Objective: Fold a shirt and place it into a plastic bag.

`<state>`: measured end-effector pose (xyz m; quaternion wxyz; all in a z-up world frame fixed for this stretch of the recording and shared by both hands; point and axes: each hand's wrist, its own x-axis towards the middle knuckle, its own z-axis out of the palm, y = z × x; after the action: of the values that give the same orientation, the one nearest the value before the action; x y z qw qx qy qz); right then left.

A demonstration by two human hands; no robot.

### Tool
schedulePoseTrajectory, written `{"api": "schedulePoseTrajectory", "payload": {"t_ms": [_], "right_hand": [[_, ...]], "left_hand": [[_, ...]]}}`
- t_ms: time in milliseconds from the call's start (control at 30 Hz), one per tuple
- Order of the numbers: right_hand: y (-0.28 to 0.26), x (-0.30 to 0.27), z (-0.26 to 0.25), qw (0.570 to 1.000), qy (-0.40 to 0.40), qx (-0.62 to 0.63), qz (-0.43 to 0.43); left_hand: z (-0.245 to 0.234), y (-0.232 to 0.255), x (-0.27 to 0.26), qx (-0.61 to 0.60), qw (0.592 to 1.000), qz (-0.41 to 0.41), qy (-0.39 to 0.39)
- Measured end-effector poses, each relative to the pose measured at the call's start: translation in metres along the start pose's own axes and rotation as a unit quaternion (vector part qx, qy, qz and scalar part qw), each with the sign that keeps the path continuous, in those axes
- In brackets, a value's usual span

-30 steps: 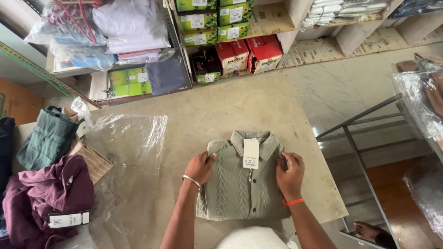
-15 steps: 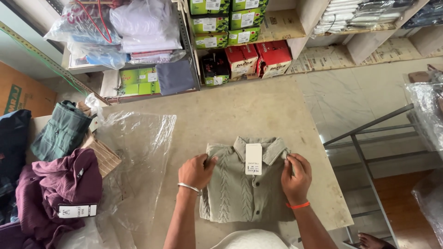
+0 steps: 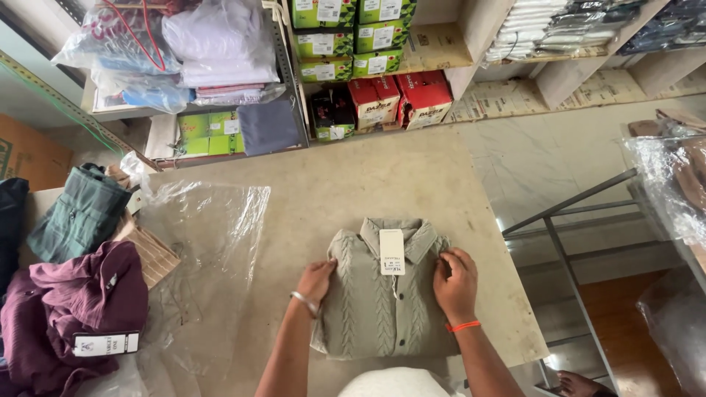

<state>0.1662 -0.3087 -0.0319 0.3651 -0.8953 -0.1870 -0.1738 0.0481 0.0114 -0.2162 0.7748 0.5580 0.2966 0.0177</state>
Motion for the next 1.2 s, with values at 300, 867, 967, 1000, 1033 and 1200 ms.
{"api": "schedulePoseTrajectory", "payload": {"t_ms": [300,867,967,1000,1033,1200], "right_hand": [[-0.059,0.020,-0.043,0.996,0.004,-0.075,-0.042],[-0.068,0.003,0.001,0.942,-0.238,-0.235,-0.041],[-0.069,0.004,0.002,0.943,-0.240,-0.223,-0.052],[-0.069,0.004,0.002,0.943,-0.246,-0.217,-0.055],[-0.071,0.004,0.004,0.943,-0.247,-0.216,-0.054],[-0.074,0.011,0.017,0.954,-0.249,-0.147,-0.082]], "left_hand": [[0.124,0.250,-0.137,0.645,0.758,0.042,0.086],[0.166,0.162,-0.126,0.614,0.729,0.288,0.095],[0.163,0.163,-0.126,0.615,0.728,0.285,0.105],[0.162,0.163,-0.127,0.615,0.728,0.282,0.111],[0.159,0.164,-0.129,0.616,0.728,0.281,0.110],[0.140,0.172,-0.123,0.619,0.741,0.237,0.108]]}}
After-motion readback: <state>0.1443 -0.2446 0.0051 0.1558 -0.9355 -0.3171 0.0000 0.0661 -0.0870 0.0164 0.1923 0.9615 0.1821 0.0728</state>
